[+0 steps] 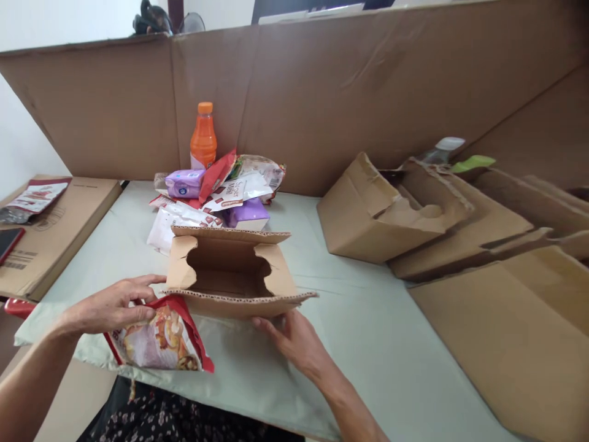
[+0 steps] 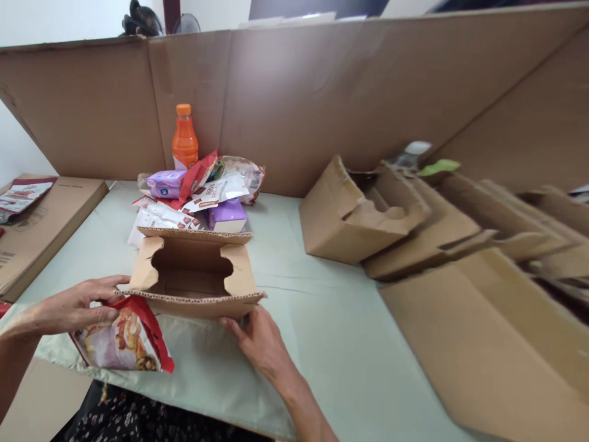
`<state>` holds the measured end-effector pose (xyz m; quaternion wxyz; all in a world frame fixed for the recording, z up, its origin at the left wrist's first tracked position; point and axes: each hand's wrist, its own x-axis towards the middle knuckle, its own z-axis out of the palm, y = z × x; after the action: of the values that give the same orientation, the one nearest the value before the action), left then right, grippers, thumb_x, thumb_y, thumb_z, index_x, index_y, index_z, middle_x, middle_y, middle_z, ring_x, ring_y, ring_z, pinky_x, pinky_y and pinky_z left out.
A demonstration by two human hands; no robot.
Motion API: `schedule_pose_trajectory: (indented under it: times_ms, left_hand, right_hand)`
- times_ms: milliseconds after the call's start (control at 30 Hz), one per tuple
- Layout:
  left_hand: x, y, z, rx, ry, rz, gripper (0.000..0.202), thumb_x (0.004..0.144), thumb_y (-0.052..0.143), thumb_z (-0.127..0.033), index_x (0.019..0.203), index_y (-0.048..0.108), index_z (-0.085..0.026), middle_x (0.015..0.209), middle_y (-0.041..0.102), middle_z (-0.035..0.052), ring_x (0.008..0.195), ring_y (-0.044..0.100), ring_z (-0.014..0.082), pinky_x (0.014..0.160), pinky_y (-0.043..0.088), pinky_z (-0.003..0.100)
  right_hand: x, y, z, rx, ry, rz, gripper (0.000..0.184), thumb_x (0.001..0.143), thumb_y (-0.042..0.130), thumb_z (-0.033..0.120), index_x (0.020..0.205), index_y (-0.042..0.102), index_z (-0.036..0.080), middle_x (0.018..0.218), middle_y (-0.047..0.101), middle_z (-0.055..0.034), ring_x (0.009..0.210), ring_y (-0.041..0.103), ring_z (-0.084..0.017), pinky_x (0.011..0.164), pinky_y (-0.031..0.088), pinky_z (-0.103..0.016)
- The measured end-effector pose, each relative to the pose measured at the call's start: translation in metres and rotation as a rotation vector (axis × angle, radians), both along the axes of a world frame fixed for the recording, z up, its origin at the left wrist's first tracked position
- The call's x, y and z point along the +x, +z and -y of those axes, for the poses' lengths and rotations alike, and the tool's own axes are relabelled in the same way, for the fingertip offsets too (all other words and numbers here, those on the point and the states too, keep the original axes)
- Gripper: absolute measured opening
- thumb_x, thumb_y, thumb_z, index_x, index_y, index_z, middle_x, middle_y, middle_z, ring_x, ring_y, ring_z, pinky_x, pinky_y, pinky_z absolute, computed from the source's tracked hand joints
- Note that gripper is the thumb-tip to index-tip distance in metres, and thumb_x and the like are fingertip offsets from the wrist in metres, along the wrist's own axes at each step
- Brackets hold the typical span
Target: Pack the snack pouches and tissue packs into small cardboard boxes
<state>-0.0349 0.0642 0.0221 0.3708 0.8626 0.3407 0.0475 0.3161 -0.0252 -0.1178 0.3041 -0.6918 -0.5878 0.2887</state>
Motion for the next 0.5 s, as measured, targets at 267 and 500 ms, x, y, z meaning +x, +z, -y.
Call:
schedule_pose_trajectory:
  times_ms: [267,500]
  left_hand:
    - [-0.012,0.001,0.016,-0.01,0.048,-0.062,0.024,0.097,0.056,-0.036,0.088,0.073,-0.022,0.138,0.067,0.0081,0.119,0.067,0.0261,0.095,0.054,0.029]
    - [-0.031,0.015,0.051,-0.082,0.069,-0.075,0.029,0.103,0.048,-0.035,0.091,0.069,-0.02,0.085,0.072,0.0027,0.074,0.065,0.016,0.067,0.048,0.022]
  right_hand:
    - [-0.01,-0.003,-0.006,0.081,0.009,0.094,0.044,0.086,0.053,0.066,0.08,0.062,0.023,0.075,0.067,-0.0068,0.069,0.062,-0.026,0.066,0.05,-0.038]
    - [-0.005,-0.001,0.016,0.142,-0.11,-0.018,0.045,0.085,0.055,0.057,0.107,0.071,0.021,0.108,0.077,-0.013,0.098,0.071,-0.032,0.074,0.057,-0.041]
